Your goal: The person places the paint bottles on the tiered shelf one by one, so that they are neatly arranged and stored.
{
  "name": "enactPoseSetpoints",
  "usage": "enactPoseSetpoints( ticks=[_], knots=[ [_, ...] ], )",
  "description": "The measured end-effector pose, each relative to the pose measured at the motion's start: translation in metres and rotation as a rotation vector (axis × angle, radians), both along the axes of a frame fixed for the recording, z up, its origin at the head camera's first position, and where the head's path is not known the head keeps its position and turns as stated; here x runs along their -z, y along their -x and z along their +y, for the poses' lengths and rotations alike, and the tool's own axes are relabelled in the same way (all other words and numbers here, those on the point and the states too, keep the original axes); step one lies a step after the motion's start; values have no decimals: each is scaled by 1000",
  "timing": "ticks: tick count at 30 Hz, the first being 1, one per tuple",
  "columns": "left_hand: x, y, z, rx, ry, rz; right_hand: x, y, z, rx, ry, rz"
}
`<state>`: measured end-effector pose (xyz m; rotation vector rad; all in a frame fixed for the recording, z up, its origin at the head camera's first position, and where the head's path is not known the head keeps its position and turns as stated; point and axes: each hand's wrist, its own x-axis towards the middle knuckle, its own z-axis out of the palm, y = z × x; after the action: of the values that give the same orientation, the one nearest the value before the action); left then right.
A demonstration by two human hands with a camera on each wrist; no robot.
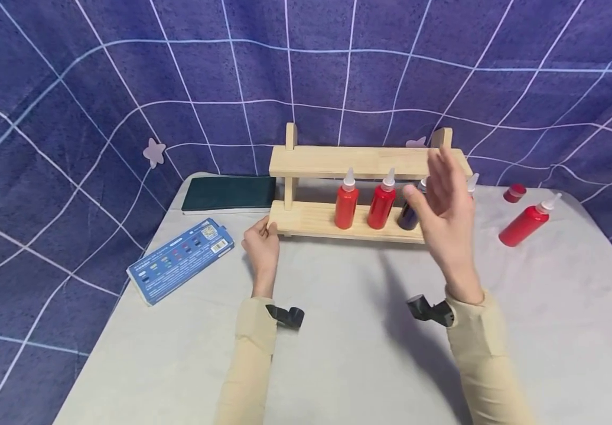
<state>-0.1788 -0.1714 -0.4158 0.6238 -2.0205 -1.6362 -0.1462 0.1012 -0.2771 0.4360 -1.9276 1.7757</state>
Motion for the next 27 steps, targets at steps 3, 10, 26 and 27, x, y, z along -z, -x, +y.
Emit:
enactPoseSetpoints(
  ticks=[3,10,26,27],
  knots=[
    [0,0,0,3,-2,6,-3,0,20,50,81,-12],
    [0,1,0,1,8,8,-3,12,65,202,278,-4],
    [1,0,0,-9,10,-1,48,57,159,618,300,-239],
    [0,0,1,-7,13,-3,54,58,163,640,276,-267]
  ],
)
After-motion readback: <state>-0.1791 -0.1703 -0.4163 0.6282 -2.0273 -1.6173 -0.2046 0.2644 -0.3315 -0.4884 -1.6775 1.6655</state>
